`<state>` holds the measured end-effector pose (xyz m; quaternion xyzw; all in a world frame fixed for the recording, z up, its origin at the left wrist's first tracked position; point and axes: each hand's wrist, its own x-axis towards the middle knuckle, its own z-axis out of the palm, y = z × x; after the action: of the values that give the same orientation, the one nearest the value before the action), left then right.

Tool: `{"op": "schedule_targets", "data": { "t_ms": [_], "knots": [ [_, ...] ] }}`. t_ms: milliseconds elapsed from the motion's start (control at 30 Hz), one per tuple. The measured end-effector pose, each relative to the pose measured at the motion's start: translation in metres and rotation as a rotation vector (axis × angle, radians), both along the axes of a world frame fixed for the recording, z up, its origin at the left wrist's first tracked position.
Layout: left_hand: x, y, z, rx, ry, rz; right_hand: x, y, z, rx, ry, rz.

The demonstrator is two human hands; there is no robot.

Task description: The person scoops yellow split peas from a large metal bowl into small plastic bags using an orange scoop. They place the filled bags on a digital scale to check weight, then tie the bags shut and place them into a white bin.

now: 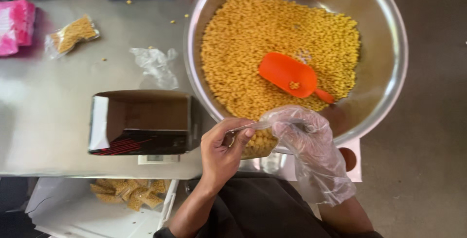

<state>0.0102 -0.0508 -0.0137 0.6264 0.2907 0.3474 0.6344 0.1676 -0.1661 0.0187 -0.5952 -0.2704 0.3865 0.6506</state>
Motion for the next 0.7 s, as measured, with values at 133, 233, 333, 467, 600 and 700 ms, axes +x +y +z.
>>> {"op": "schedule_targets", "data": {
  "t_ms": [133,233,333,467,600,700],
  "knots": [
    [0.049,-0.031,-0.004,0.098,-0.095,-0.078,0.045,-0.031,-0.014,0.134,0.106,-0.047],
    [0.079,-0.050,-0.007,0.033,-0.008,-0.013,0.071,-0.042,-0.023,0.255,-0.093,0.041],
    [0.103,-0.061,-0.011,-0.046,0.033,0.049,0.087,-0.047,-0.031,0.208,-0.078,0.020],
    [0.115,-0.060,-0.012,-0.097,0.009,-0.080,0.098,-0.051,-0.040,0.118,0.069,0.017],
    [0.117,-0.055,-0.013,-0.141,0.011,-0.116,0.104,-0.055,-0.045,0.172,0.113,-0.005],
    [0.117,-0.053,-0.011,-0.066,0.033,-0.126,0.112,-0.058,-0.045,0.134,0.101,0.062]
  ]
}}
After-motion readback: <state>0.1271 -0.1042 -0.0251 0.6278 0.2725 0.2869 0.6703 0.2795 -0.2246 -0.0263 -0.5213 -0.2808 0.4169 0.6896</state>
